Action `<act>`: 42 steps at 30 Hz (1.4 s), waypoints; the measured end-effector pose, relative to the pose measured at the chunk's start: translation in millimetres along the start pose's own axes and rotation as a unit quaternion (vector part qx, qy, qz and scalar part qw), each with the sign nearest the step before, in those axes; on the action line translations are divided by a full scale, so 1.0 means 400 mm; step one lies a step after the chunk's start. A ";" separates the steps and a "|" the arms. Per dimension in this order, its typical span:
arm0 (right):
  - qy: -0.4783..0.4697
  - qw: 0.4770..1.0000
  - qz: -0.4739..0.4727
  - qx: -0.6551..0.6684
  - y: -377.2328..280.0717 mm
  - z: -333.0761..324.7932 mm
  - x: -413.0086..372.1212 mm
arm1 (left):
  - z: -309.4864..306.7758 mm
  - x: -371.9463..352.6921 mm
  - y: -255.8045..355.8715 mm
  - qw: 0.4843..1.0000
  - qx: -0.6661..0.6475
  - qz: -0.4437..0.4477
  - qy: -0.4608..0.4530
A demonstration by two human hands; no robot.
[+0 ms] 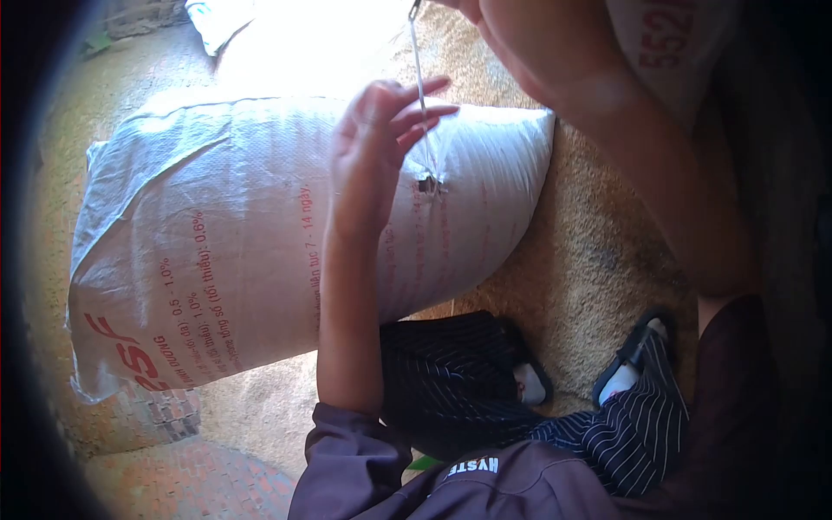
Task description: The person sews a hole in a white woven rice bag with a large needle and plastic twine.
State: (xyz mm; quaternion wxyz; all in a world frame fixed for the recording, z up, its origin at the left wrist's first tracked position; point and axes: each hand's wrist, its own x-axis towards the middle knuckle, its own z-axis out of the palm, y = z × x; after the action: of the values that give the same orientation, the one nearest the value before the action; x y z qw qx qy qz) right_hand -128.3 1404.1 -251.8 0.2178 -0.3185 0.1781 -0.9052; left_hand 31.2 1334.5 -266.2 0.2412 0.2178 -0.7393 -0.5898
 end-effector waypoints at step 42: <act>-0.194 0.882 0.411 -0.124 -0.088 -0.246 -0.342 | 0.152 -0.099 0.003 0.924 0.353 -0.068 -0.134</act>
State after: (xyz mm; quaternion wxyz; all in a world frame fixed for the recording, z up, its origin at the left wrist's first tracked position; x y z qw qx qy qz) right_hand -106.4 1521.2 -376.1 0.5592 -0.4103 0.3581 -0.6250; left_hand 25.1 1405.6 -280.4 0.0070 0.2580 -0.9082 -0.3294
